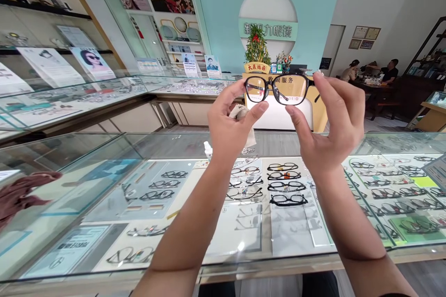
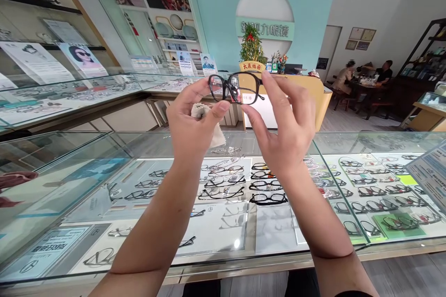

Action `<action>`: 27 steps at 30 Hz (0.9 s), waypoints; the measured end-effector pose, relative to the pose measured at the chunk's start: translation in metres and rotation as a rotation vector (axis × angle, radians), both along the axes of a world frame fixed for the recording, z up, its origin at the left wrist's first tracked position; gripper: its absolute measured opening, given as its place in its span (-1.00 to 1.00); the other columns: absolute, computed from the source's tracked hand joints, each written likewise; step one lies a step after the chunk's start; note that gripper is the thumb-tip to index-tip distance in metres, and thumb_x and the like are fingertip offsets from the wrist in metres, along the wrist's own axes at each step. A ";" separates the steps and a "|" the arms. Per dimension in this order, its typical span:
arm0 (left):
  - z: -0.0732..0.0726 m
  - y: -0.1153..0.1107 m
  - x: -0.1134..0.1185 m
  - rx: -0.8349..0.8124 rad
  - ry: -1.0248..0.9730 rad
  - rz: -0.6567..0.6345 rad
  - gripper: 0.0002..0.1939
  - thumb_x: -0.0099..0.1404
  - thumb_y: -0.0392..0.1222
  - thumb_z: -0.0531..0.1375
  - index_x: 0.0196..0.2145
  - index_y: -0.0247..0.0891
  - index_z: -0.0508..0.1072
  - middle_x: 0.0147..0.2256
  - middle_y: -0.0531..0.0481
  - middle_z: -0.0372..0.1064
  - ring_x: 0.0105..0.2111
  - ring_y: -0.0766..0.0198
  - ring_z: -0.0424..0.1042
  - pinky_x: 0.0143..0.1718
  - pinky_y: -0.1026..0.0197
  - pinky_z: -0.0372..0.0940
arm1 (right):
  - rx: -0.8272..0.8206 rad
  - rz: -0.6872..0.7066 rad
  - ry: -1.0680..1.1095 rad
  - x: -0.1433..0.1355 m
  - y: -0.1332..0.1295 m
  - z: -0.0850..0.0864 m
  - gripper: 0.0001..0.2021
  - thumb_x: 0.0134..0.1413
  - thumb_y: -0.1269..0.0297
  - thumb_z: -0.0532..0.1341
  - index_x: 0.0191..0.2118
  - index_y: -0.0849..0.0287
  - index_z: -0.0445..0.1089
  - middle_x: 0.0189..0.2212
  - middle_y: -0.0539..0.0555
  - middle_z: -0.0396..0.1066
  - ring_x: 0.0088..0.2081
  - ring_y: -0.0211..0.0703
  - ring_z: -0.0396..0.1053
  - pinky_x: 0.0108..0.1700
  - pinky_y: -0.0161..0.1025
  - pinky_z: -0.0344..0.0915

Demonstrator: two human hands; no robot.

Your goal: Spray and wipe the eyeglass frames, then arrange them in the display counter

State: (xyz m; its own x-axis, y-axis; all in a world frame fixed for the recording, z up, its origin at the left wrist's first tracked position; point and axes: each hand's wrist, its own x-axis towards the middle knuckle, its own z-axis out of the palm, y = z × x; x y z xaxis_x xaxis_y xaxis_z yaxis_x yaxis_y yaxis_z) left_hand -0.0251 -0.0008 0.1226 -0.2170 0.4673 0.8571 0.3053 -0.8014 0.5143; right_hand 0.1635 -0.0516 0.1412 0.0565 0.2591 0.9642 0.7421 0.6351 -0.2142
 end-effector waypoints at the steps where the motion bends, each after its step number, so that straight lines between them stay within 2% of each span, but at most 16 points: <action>1: -0.001 0.002 0.000 -0.005 0.002 -0.006 -0.38 0.22 0.24 0.50 0.14 -0.06 0.58 0.09 -0.16 0.62 0.17 -0.10 0.59 0.03 -0.05 0.61 | -0.018 0.011 0.007 -0.001 0.001 0.000 -0.50 0.37 -0.10 0.30 0.35 -0.24 0.45 0.23 0.20 0.50 0.40 0.39 0.34 0.33 0.38 0.46; 3: -0.004 0.009 -0.002 -0.004 0.000 -0.013 -0.35 0.24 0.28 0.48 0.17 -0.05 0.56 0.11 -0.13 0.62 0.19 -0.10 0.58 0.00 -0.06 0.61 | -0.064 0.057 0.024 -0.002 0.003 -0.001 -0.48 0.35 -0.14 0.30 0.35 -0.25 0.45 0.26 0.20 0.48 0.43 0.40 0.30 0.34 0.37 0.46; 6: -0.007 0.019 -0.003 0.084 -0.028 -0.020 -0.28 0.23 0.33 0.49 0.20 -0.04 0.51 0.13 -0.09 0.61 0.17 -0.09 0.60 -0.05 -0.11 0.62 | -0.085 0.115 0.042 -0.003 0.006 -0.002 -0.45 0.34 -0.15 0.31 0.37 -0.25 0.42 0.30 0.20 0.44 0.46 0.42 0.26 0.33 0.35 0.46; 10: -0.005 0.016 0.001 0.175 -0.086 0.014 -0.29 0.23 0.32 0.49 0.19 -0.04 0.50 0.14 -0.09 0.60 0.19 -0.09 0.58 -0.26 -0.03 0.58 | 0.052 0.003 0.040 -0.007 0.008 -0.005 -0.54 0.42 -0.09 0.25 0.34 -0.25 0.43 0.22 0.17 0.48 0.35 0.31 0.41 0.32 0.26 0.48; 12: -0.003 0.009 0.004 0.175 -0.108 0.040 -0.35 0.26 0.27 0.49 0.18 -0.03 0.51 0.15 -0.10 0.59 0.24 -0.10 0.54 -0.23 -0.01 0.57 | 0.088 -0.021 0.047 -0.010 0.008 -0.006 -0.56 0.46 -0.04 0.23 0.36 -0.23 0.41 0.20 0.16 0.47 0.32 0.26 0.44 0.29 0.21 0.49; 14: -0.003 0.005 0.006 0.193 -0.117 0.078 -0.37 0.27 0.28 0.48 0.18 0.00 0.51 0.15 -0.09 0.56 0.26 -0.08 0.51 -0.14 -0.02 0.57 | 0.075 0.016 0.065 -0.012 0.008 -0.007 -0.54 0.45 -0.02 0.24 0.38 -0.22 0.39 0.22 0.17 0.47 0.33 0.26 0.43 0.27 0.21 0.50; 18: -0.008 0.007 0.006 0.259 -0.146 0.158 -0.32 0.26 0.32 0.47 0.21 0.03 0.47 0.17 -0.07 0.49 0.22 -0.02 0.49 -0.10 -0.02 0.54 | -0.011 0.120 0.129 -0.015 0.011 -0.010 -0.55 0.43 0.02 0.26 0.36 -0.24 0.42 0.26 0.15 0.50 0.33 0.22 0.43 0.22 0.23 0.52; 22: -0.011 0.003 0.006 0.216 -0.147 0.199 -0.25 0.20 0.27 0.50 0.26 0.07 0.45 0.30 -0.13 0.37 0.28 -0.09 0.39 -0.06 -0.05 0.52 | -0.144 0.227 0.144 -0.012 0.018 -0.013 -0.53 0.47 0.04 0.21 0.41 -0.22 0.37 0.32 0.14 0.48 0.26 0.15 0.50 0.13 0.16 0.57; 27: -0.009 -0.006 0.010 0.240 -0.126 0.327 -0.29 0.19 0.23 0.50 0.23 0.06 0.49 0.22 -0.16 0.43 0.18 -0.09 0.42 -0.09 -0.03 0.50 | -0.250 0.305 0.130 -0.007 0.024 -0.014 -0.46 0.50 0.01 0.17 0.49 -0.20 0.26 0.35 0.18 0.46 0.31 0.14 0.49 0.15 0.16 0.56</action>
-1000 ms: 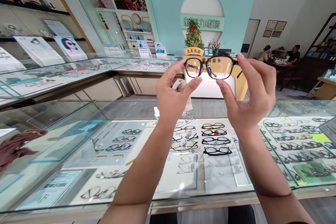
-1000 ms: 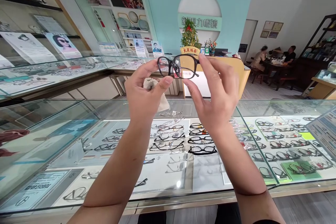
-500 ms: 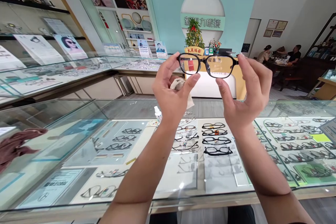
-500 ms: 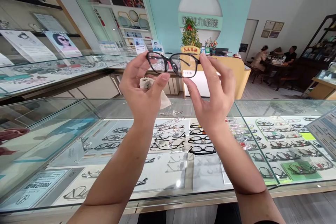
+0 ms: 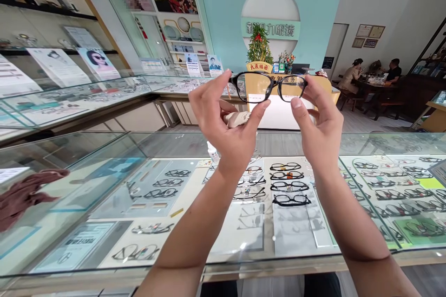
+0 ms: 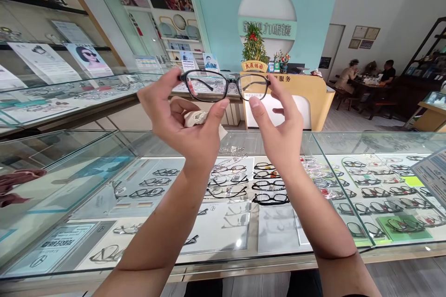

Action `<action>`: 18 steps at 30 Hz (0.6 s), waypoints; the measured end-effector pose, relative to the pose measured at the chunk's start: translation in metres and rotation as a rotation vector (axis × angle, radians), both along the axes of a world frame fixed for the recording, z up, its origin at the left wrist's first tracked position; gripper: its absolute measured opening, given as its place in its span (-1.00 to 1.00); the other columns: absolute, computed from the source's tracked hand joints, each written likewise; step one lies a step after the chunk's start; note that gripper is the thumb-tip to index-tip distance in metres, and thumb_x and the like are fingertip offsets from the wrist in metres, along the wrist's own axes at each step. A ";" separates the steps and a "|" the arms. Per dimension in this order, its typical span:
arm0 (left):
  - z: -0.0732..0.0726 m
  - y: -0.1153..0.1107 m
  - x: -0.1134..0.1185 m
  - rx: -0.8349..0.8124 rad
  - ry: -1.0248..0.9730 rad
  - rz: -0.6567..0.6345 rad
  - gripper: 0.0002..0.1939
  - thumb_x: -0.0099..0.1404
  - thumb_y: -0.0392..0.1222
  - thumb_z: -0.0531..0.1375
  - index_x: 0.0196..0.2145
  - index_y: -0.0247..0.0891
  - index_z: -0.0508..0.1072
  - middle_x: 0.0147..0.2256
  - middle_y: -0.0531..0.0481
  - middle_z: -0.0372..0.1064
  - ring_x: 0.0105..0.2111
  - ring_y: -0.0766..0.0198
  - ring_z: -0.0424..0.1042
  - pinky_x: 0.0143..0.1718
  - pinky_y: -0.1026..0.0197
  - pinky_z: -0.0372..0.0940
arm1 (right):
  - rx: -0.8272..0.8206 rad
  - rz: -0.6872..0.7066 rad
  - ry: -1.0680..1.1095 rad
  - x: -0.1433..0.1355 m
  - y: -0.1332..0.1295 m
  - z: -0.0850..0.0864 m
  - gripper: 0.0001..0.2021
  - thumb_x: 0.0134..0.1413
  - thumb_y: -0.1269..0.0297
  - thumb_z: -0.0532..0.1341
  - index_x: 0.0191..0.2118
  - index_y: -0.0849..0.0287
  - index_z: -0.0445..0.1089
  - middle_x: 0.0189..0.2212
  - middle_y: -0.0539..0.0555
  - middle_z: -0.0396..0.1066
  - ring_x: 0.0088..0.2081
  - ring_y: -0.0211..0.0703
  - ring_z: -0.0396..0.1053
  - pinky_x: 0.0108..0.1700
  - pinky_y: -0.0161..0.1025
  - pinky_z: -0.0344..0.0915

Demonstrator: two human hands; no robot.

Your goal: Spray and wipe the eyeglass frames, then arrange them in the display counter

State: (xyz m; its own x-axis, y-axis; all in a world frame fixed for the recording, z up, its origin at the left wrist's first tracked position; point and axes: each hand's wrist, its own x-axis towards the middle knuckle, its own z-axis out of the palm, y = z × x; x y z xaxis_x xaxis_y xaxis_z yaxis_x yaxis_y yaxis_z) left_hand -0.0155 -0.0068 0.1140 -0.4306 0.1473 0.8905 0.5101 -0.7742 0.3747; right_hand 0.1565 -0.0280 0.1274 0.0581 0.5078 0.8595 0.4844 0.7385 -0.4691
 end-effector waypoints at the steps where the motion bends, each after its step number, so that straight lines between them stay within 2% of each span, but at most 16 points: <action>1: 0.001 0.000 0.001 0.003 0.002 0.026 -0.30 0.19 0.24 0.50 0.22 0.06 0.50 0.20 -0.16 0.44 0.15 -0.07 0.44 -0.10 -0.03 0.50 | -0.011 0.009 0.000 0.000 0.000 0.000 -0.46 0.50 0.01 0.16 0.50 -0.20 0.26 0.35 0.19 0.46 0.30 0.14 0.49 0.15 0.16 0.57; 5: 0.001 0.000 0.002 0.021 -0.005 0.108 -0.31 0.19 0.27 0.49 0.20 0.03 0.51 0.11 -0.16 0.47 0.05 -0.03 0.48 -0.12 -0.01 0.50 | -0.028 0.034 0.021 -0.001 0.001 0.001 -0.44 0.47 0.01 0.21 0.49 -0.22 0.27 0.34 0.17 0.47 0.30 0.12 0.51 0.15 0.15 0.58; 8: 0.000 0.001 0.002 0.022 -0.006 0.112 -0.29 0.19 0.28 0.49 0.21 0.03 0.51 0.10 -0.16 0.47 0.06 -0.03 0.50 -0.11 -0.01 0.50 | -0.024 0.041 0.021 -0.002 0.002 0.001 -0.41 0.43 -0.01 0.27 0.49 -0.25 0.27 0.36 0.16 0.46 0.32 0.13 0.50 0.15 0.13 0.59; 11: -0.001 0.002 0.000 -0.013 0.000 0.058 -0.24 0.18 0.34 0.48 0.24 0.04 0.48 0.15 -0.17 0.45 0.11 -0.07 0.48 -0.08 -0.05 0.51 | -0.024 0.030 0.028 0.000 0.004 -0.001 -0.46 0.49 -0.03 0.18 0.49 -0.24 0.28 0.34 0.13 0.48 0.28 0.09 0.52 0.13 0.12 0.60; 14: -0.003 0.005 -0.004 -0.068 0.025 -0.053 -0.17 0.19 0.41 0.45 0.28 0.02 0.43 0.24 -0.18 0.39 0.27 -0.16 0.39 -0.01 -0.13 0.50 | -0.009 -0.002 0.000 0.004 0.005 -0.003 -0.48 0.53 -0.07 0.10 0.49 -0.26 0.28 0.32 0.10 0.50 0.25 0.06 0.54 0.10 0.09 0.62; 18: -0.007 0.011 -0.008 -0.083 0.052 -0.143 -0.11 0.18 0.44 0.45 0.32 0.01 0.39 0.32 -0.16 0.33 0.41 -0.29 0.24 0.04 -0.21 0.48 | 0.016 -0.019 0.034 0.006 0.006 -0.004 -0.48 0.50 -0.09 0.14 0.47 -0.29 0.30 0.30 0.08 0.50 0.27 0.10 0.52 0.12 0.09 0.60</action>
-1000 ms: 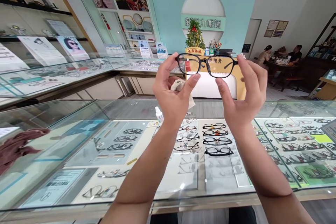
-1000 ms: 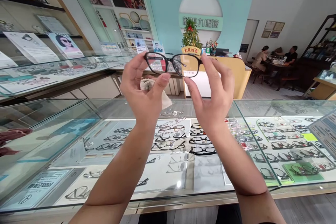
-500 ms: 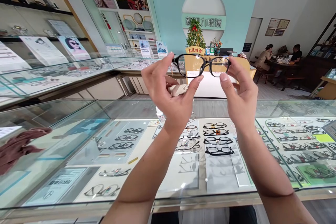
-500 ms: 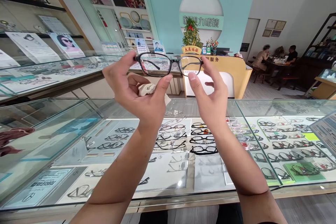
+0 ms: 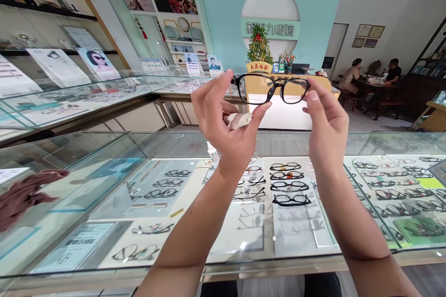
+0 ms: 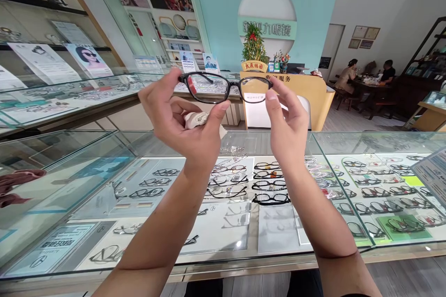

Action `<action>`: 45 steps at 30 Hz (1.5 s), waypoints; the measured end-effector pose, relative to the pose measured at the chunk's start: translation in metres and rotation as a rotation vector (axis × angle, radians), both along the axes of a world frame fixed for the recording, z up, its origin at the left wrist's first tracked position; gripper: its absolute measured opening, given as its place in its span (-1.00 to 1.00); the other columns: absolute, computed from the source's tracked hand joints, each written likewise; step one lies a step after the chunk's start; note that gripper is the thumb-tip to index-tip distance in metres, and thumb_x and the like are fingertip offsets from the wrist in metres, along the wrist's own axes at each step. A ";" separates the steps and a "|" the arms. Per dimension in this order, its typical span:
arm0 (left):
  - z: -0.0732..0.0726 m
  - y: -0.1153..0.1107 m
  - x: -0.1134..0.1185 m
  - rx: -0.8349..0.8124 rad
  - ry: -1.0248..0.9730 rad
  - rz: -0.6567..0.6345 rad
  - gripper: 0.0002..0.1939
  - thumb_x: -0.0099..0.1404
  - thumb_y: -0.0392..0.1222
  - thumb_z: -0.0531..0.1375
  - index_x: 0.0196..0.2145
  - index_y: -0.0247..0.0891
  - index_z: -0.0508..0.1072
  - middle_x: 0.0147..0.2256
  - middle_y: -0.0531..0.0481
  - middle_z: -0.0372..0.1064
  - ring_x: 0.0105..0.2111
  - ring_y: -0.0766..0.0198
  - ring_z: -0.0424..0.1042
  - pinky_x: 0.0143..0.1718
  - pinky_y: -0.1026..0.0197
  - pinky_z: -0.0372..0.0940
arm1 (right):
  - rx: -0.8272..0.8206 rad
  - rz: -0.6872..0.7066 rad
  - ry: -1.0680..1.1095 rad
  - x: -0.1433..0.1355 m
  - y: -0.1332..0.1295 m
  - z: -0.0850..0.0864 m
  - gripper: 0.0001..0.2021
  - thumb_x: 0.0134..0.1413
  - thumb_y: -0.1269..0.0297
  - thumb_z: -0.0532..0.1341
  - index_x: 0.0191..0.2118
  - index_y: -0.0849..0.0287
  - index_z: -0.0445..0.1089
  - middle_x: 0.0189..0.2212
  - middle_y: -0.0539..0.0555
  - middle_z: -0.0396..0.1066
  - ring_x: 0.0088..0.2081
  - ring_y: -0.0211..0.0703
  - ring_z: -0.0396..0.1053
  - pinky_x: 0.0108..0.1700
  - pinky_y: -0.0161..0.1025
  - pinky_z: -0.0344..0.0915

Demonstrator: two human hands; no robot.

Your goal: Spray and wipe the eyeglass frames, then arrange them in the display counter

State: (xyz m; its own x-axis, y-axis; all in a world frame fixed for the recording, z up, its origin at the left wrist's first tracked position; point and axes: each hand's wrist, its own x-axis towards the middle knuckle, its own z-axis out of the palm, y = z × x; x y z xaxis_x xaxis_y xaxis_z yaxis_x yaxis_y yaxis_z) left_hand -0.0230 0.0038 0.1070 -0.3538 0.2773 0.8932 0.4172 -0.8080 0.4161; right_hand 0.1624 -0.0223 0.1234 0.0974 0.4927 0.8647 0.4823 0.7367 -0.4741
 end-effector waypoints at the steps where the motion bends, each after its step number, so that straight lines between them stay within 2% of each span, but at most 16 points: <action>1: -0.001 0.001 0.000 0.011 0.000 0.001 -0.12 0.17 0.43 0.46 0.31 0.02 0.40 0.33 -0.16 0.33 0.39 -0.28 0.27 0.04 -0.19 0.49 | 0.005 -0.005 0.007 0.000 0.000 0.000 -0.48 0.49 -0.08 0.16 0.47 -0.30 0.30 0.30 0.07 0.51 0.28 0.11 0.52 0.13 0.10 0.60; 6: 0.000 0.000 0.005 0.079 -0.007 0.125 -0.22 0.21 0.32 0.48 0.29 0.07 0.46 0.29 -0.18 0.41 0.23 -0.16 0.45 -0.07 -0.07 0.53 | 0.008 -0.026 0.035 -0.001 0.003 0.000 -0.47 0.46 -0.07 0.22 0.46 -0.34 0.31 0.29 0.05 0.50 0.34 0.12 0.47 0.14 0.08 0.59; 9: 0.001 -0.003 0.010 0.102 -0.014 0.173 -0.26 0.24 0.29 0.48 0.29 0.06 0.46 0.28 -0.16 0.44 0.19 -0.11 0.49 -0.07 -0.04 0.55 | 0.010 -0.020 0.061 0.000 0.002 0.001 -0.49 0.44 -0.09 0.24 0.42 -0.32 0.35 0.31 0.07 0.48 0.35 0.13 0.46 0.13 0.05 0.59; 13: 0.004 -0.006 0.014 0.117 -0.023 0.167 -0.31 0.28 0.28 0.45 0.26 0.02 0.47 0.28 -0.15 0.44 0.24 -0.09 0.48 -0.03 -0.01 0.56 | 0.061 -0.004 0.024 -0.001 -0.001 0.002 -0.48 0.42 -0.15 0.24 0.41 -0.30 0.35 0.34 0.07 0.44 0.35 0.14 0.46 0.10 0.02 0.59; 16: 0.006 -0.008 0.017 0.170 -0.016 0.130 -0.35 0.33 0.24 0.44 0.24 -0.06 0.47 0.23 -0.16 0.48 0.23 -0.04 0.47 -0.12 0.07 0.54 | 0.076 0.089 0.171 -0.002 -0.003 0.004 -0.59 0.49 -0.15 0.15 0.28 -0.23 0.48 0.24 0.04 0.52 0.29 0.05 0.51 0.14 -0.01 0.58; 19: 0.006 -0.007 0.018 0.233 -0.009 0.097 -0.39 0.35 0.20 0.44 0.22 -0.10 0.48 0.17 -0.15 0.51 0.18 0.02 0.48 -0.23 0.13 0.49 | 0.048 0.197 0.321 -0.003 -0.004 0.006 -0.65 0.45 -0.14 0.21 0.13 -0.16 0.58 0.15 0.02 0.57 0.24 0.01 0.54 0.18 -0.02 0.56; 24: 0.001 0.000 0.014 0.132 -0.020 0.122 -0.27 0.30 0.35 0.42 0.25 -0.09 0.45 0.21 -0.18 0.42 0.22 -0.07 0.46 -0.05 0.04 0.53 | -0.013 0.252 0.389 -0.001 0.001 0.007 -0.70 0.40 -0.13 0.27 0.03 -0.12 0.60 0.06 0.02 0.59 0.15 -0.06 0.56 0.13 -0.09 0.56; 28: -0.001 0.004 0.009 0.085 -0.043 0.052 -0.25 0.25 0.33 0.46 0.24 -0.08 0.46 0.16 -0.19 0.40 0.25 -0.11 0.41 0.01 0.00 0.52 | -0.087 0.283 0.418 0.002 0.006 0.005 -0.70 0.37 -0.14 0.30 -0.06 -0.07 0.60 -0.08 0.03 0.61 0.00 -0.15 0.58 -0.02 -0.18 0.55; 32: 0.003 -0.001 0.010 0.043 -0.061 0.061 -0.29 0.27 0.30 0.46 0.23 -0.08 0.47 0.14 -0.19 0.40 0.25 -0.09 0.41 0.03 0.00 0.50 | -0.132 0.285 0.425 0.004 0.009 0.004 -0.69 0.34 -0.16 0.32 -0.08 -0.07 0.61 -0.12 0.02 0.61 -0.06 -0.17 0.58 -0.06 -0.19 0.54; 36: 0.007 -0.010 0.014 0.073 -0.092 0.065 -0.37 0.27 0.27 0.47 0.16 -0.06 0.52 0.10 -0.15 0.43 0.13 -0.03 0.48 0.02 -0.02 0.49 | -0.137 0.257 0.378 0.005 0.011 0.003 -0.67 0.35 -0.18 0.30 -0.06 -0.10 0.64 -0.09 0.03 0.62 -0.04 -0.15 0.59 -0.05 -0.15 0.56; 40: 0.008 -0.011 0.012 -0.037 -0.099 -0.010 -0.45 0.30 0.24 0.46 0.14 0.03 0.53 0.04 -0.12 0.47 0.12 -0.05 0.49 0.03 -0.08 0.48 | -0.134 0.241 0.338 0.006 0.010 0.004 -0.63 0.36 -0.19 0.29 0.03 -0.13 0.66 -0.01 0.04 0.65 0.03 -0.09 0.60 -0.02 -0.10 0.58; 45: 0.010 -0.010 0.011 -0.087 -0.105 0.086 -0.43 0.30 0.23 0.45 0.13 -0.08 0.53 0.02 -0.10 0.51 0.12 0.02 0.51 0.04 0.00 0.49 | -0.143 0.234 0.337 0.003 0.005 0.007 -0.64 0.37 -0.16 0.28 0.03 -0.13 0.68 0.08 0.03 0.66 0.14 -0.05 0.59 0.07 -0.07 0.58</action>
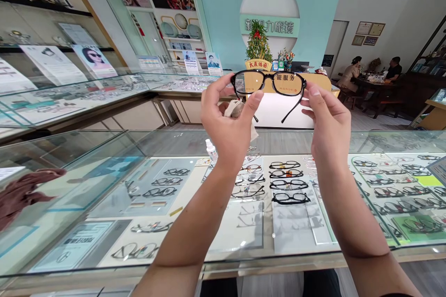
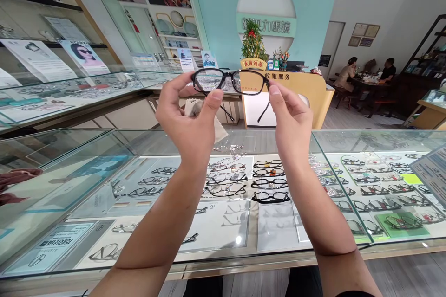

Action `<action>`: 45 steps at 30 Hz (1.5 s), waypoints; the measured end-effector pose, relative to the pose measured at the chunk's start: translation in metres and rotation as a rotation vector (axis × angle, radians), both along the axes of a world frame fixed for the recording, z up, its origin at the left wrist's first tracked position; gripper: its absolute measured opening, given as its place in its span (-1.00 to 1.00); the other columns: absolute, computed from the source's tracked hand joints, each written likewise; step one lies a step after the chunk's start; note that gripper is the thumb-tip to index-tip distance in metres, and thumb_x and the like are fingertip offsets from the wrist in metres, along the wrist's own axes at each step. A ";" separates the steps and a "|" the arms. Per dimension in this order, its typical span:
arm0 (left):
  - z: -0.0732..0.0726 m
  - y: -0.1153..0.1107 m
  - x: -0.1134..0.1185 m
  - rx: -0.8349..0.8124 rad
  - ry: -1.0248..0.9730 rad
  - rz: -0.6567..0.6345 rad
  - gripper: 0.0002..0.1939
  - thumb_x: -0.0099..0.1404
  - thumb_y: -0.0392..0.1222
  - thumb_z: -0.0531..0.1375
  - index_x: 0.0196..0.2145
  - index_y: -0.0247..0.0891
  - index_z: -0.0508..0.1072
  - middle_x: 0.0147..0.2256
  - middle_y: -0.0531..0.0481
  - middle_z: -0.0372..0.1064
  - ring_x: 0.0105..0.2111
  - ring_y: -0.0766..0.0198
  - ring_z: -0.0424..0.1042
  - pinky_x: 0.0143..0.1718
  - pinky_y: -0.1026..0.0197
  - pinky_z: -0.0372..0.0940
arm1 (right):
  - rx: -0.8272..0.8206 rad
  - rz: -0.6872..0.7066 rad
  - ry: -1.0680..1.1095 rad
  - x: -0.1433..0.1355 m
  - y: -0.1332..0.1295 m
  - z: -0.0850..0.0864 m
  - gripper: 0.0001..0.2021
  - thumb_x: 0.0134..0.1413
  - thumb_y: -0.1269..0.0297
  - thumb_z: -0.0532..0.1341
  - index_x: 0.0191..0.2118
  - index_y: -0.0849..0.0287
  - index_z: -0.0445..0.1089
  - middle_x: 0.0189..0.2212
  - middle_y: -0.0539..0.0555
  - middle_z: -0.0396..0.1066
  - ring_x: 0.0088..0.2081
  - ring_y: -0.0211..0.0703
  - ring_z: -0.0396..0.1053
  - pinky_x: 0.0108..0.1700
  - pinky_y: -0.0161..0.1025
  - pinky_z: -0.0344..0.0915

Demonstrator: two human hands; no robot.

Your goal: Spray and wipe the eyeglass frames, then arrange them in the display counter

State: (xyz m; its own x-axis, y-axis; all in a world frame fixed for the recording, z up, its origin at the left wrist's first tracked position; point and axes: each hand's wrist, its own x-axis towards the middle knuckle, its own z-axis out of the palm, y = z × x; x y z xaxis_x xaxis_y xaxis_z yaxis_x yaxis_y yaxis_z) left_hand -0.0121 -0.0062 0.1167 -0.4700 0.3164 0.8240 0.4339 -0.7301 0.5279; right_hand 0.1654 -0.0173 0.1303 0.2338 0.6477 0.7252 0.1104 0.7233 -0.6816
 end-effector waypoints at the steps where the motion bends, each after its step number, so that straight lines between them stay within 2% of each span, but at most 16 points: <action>1: 0.001 -0.001 0.001 0.002 -0.002 0.004 -0.44 0.30 0.23 0.45 0.12 -0.09 0.54 0.01 -0.10 0.52 0.09 0.03 0.52 0.01 0.02 0.49 | -0.004 -0.003 -0.004 0.000 -0.001 0.000 -0.65 0.37 -0.16 0.28 0.04 -0.14 0.69 0.08 0.03 0.66 0.15 -0.05 0.59 0.08 -0.07 0.58; 5: 0.002 -0.003 0.002 0.080 0.004 0.005 -0.40 0.27 0.24 0.48 0.12 -0.13 0.55 0.01 -0.13 0.51 0.04 0.04 0.52 -0.02 0.00 0.50 | -0.037 0.001 -0.013 0.000 0.001 0.000 -0.63 0.37 -0.16 0.27 0.09 -0.16 0.67 0.05 0.01 0.67 0.14 -0.06 0.59 0.09 -0.06 0.58; 10: -0.003 0.003 -0.003 0.106 0.068 -0.012 -0.29 0.21 0.24 0.51 0.22 -0.03 0.49 0.20 -0.19 0.42 0.27 -0.11 0.40 0.03 -0.03 0.52 | -0.092 0.049 0.004 0.001 0.005 -0.001 -0.57 0.34 -0.21 0.27 0.15 -0.18 0.65 0.06 0.01 0.67 0.13 -0.01 0.60 0.05 -0.03 0.59; 13: -0.006 0.008 -0.004 0.117 0.076 -0.041 -0.26 0.22 0.25 0.50 0.26 0.02 0.46 0.29 -0.19 0.38 0.36 -0.17 0.33 0.05 -0.05 0.54 | -0.057 0.038 0.008 0.000 0.002 0.000 -0.56 0.35 -0.22 0.26 0.18 -0.23 0.64 0.12 0.01 0.65 0.21 0.06 0.57 0.11 0.02 0.58; 17: -0.009 0.011 -0.001 0.126 0.045 -0.063 -0.24 0.23 0.27 0.49 0.29 0.04 0.45 0.36 -0.16 0.36 0.37 -0.17 0.34 0.09 -0.07 0.56 | 0.048 -0.033 0.003 -0.004 -0.005 0.001 -0.60 0.37 -0.18 0.26 0.15 -0.20 0.65 0.15 0.00 0.62 0.31 0.11 0.50 0.20 0.05 0.55; 23: -0.008 0.012 0.000 0.093 0.011 -0.157 -0.28 0.26 0.25 0.49 0.29 0.06 0.45 0.37 -0.13 0.36 0.25 -0.10 0.49 0.06 -0.06 0.59 | 0.090 -0.076 -0.009 -0.008 -0.014 0.006 -0.64 0.38 -0.18 0.26 0.07 -0.21 0.67 0.13 -0.02 0.62 0.25 0.09 0.54 0.13 0.03 0.58; 26: -0.008 0.011 0.001 0.083 0.001 -0.134 -0.30 0.26 0.25 0.48 0.27 0.06 0.46 0.37 -0.13 0.37 0.22 -0.09 0.51 0.04 -0.03 0.59 | 0.084 -0.062 -0.025 -0.006 -0.013 0.007 -0.61 0.38 -0.23 0.24 0.08 -0.21 0.65 0.11 -0.01 0.62 0.23 0.10 0.55 0.11 0.04 0.58; 30: -0.006 0.010 0.001 0.107 -0.007 -0.090 -0.30 0.23 0.29 0.49 0.22 0.03 0.49 0.35 -0.14 0.40 0.28 -0.11 0.46 0.05 -0.03 0.58 | 0.081 -0.057 -0.032 -0.005 -0.012 0.007 -0.62 0.38 -0.22 0.24 0.07 -0.19 0.65 0.07 0.00 0.61 0.15 0.07 0.59 0.07 0.03 0.58; 36: -0.004 0.015 -0.002 0.056 0.021 -0.175 -0.26 0.20 0.34 0.49 0.22 0.03 0.48 0.31 -0.16 0.41 0.38 -0.17 0.36 0.01 -0.05 0.56 | 0.119 -0.004 -0.012 -0.006 -0.011 0.006 -0.62 0.39 -0.22 0.23 0.01 -0.13 0.64 0.00 0.03 0.61 0.05 0.01 0.62 -0.02 -0.05 0.57; 42: -0.007 0.025 -0.001 0.224 0.054 -0.229 -0.31 0.22 0.33 0.50 0.18 0.05 0.49 0.18 -0.08 0.50 0.27 -0.06 0.48 -0.11 -0.02 0.54 | 0.094 -0.071 -0.068 -0.005 -0.014 0.007 -0.54 0.43 -0.28 0.15 0.06 -0.11 0.61 -0.08 0.04 0.61 -0.08 -0.07 0.61 0.00 -0.06 0.56; 45: -0.005 0.022 0.000 0.209 0.064 -0.250 -0.31 0.24 0.36 0.47 0.20 0.07 0.46 0.19 -0.07 0.49 0.24 -0.04 0.52 0.00 -0.06 0.55 | 0.087 -0.054 -0.070 -0.004 -0.013 0.007 -0.56 0.43 -0.26 0.15 0.06 -0.13 0.61 -0.06 0.03 0.61 -0.09 -0.07 0.60 -0.02 -0.06 0.55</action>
State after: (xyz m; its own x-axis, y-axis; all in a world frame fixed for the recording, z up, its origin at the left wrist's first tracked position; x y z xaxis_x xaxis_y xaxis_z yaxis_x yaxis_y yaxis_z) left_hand -0.0119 0.0153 0.1119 -0.3441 0.2359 0.9088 0.2555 -0.9079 0.3324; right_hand 0.1612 -0.0301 0.1374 0.2132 0.5694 0.7939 0.1962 0.7711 -0.6057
